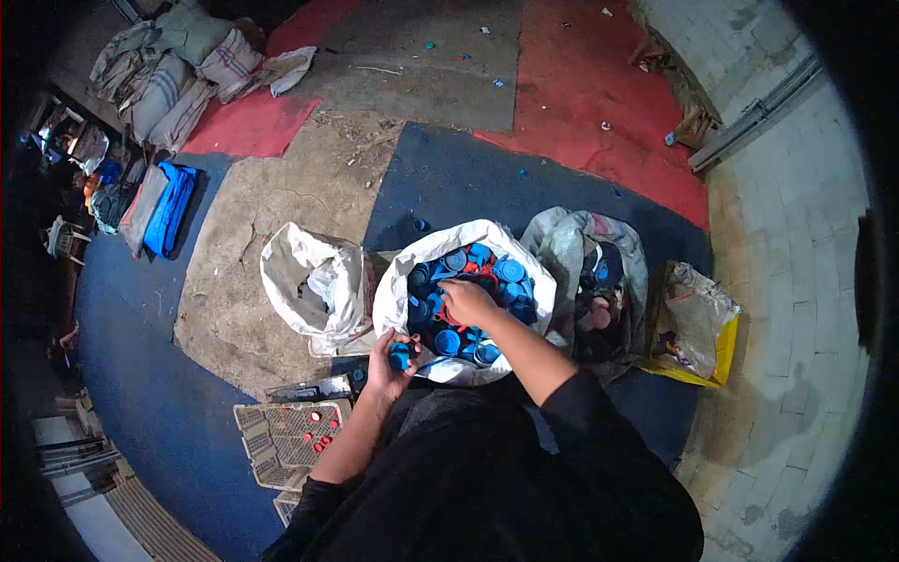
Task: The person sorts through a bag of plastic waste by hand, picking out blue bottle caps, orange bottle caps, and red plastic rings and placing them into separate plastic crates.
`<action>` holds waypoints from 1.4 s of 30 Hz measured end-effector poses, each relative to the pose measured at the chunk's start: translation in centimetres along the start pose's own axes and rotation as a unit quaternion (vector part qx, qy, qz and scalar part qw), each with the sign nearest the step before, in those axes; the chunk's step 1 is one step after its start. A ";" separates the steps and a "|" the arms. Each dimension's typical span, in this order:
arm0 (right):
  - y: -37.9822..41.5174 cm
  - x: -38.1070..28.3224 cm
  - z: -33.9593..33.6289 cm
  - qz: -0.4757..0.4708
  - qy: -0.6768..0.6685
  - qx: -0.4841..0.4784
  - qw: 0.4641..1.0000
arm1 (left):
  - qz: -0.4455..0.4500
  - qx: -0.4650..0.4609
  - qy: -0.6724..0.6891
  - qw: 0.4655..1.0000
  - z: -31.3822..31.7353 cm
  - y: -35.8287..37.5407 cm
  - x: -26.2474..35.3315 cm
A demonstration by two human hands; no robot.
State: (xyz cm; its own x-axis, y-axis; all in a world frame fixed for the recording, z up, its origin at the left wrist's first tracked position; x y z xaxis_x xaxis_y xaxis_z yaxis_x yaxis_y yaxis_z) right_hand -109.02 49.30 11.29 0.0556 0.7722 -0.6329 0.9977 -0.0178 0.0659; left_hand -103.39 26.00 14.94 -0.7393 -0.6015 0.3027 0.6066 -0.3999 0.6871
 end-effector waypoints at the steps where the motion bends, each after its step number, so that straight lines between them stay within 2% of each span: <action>1: -0.5 0.7 1.0 0.020 0.047 -0.008 0.999 | 0.000 0.001 -0.004 1.000 0.3 0.3 0.1; 4: -1.9 1.0 1.2 0.108 0.172 -0.041 0.978 | 0.002 0.007 -0.040 0.999 0.5 1.1 0.3; 5: -2.0 1.1 1.1 0.123 0.162 -0.066 0.977 | 0.001 0.016 -0.037 0.999 0.8 1.5 0.3; 8: -1.6 -0.2 0.5 0.071 0.225 -0.009 0.972 | 0.012 0.021 -0.062 0.998 -0.1 1.8 0.0; 9: -1.9 0.0 1.4 0.080 0.251 0.007 0.965 | 0.026 0.034 -0.050 0.998 0.0 2.0 -0.1; 12: -1.0 0.2 2.0 0.040 0.270 0.019 0.962 | 0.021 0.019 -0.041 0.999 -0.5 2.8 0.0; 13: -0.7 0.8 2.2 0.019 0.264 0.038 0.963 | 0.002 0.025 -0.060 0.998 -1.5 3.1 0.2; 16: 0.7 0.6 0.3 0.016 0.171 0.043 0.984 | 0.037 0.038 -0.047 0.997 -1.0 4.0 0.7; 17: 1.4 0.5 -0.6 -0.006 0.113 0.095 0.989 | 0.026 0.029 -0.043 0.998 -1.4 4.0 0.8; 20: 3.5 1.1 -1.7 0.042 0.041 0.040 0.997 | 0.038 0.033 -0.061 0.997 -2.1 4.0 0.8; 21: 4.3 1.0 -2.2 0.045 0.018 0.051 0.998 | 0.050 0.055 -0.060 0.995 -1.8 4.1 0.9; 24: 6.7 -0.1 -4.2 0.000 -0.063 0.108 0.992 | 0.017 0.020 -0.059 0.998 -2.1 3.9 0.9; 25: 7.4 -0.4 -4.7 0.016 -0.063 0.097 0.993 | 0.019 0.013 -0.053 0.998 -2.0 3.6 0.6; 28: 9.4 -1.0 -6.5 0.011 -0.090 0.168 0.982 | 0.025 0.020 -0.069 0.997 -0.6 3.1 0.0; 29: 9.9 -1.0 -6.9 0.009 -0.124 0.215 0.969 | 0.014 0.005 -0.068 0.998 -0.1 2.9 -0.3; 30: 10.4 -0.1 -6.6 0.100 -0.213 0.178 0.955 | 0.004 -0.011 -0.067 0.998 0.3 2.8 -0.5; 32: 11.7 1.2 -5.6 0.275 -0.381 0.096 0.877 | 0.001 -0.018 -0.065 0.998 1.6 2.6 -0.8; 34: 12.6 1.4 -5.1 0.271 -0.543 0.090 0.790 | 0.017 -0.003 -0.064 0.998 3.4 2.6 -1.4; 37: 13.7 -1.0 -6.5 0.232 -0.759 0.046 0.607 | -0.025 -0.057 -0.041 0.997 4.3 1.7 -2.3; 40: 14.2 -3.1 -7.9 0.201 -0.798 0.025 0.568 | -0.047 -0.072 -0.043 0.995 6.4 1.8 -2.8; 42: 14.2 -3.7 -8.2 0.184 -0.793 0.012 0.580 | -0.050 -0.057 -0.053 0.996 7.1 1.8 -3.1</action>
State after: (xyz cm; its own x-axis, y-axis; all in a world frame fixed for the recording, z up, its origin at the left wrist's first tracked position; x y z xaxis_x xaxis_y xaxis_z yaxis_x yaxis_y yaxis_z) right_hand -95.34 51.44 20.88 0.2127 -0.8431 -0.4939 0.9060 -0.0192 0.4229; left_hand -102.07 32.08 19.95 -0.8204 -0.4813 0.3089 0.5537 -0.5335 0.6393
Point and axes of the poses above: each hand's wrist, its own y-axis away from the middle knuckle, its own z-axis out of the palm, x = y × z, the point moved 4 cm from there along -y, towards the middle knuckle, and after that the axes turned 8 degrees about z, right-handed, at the moved point
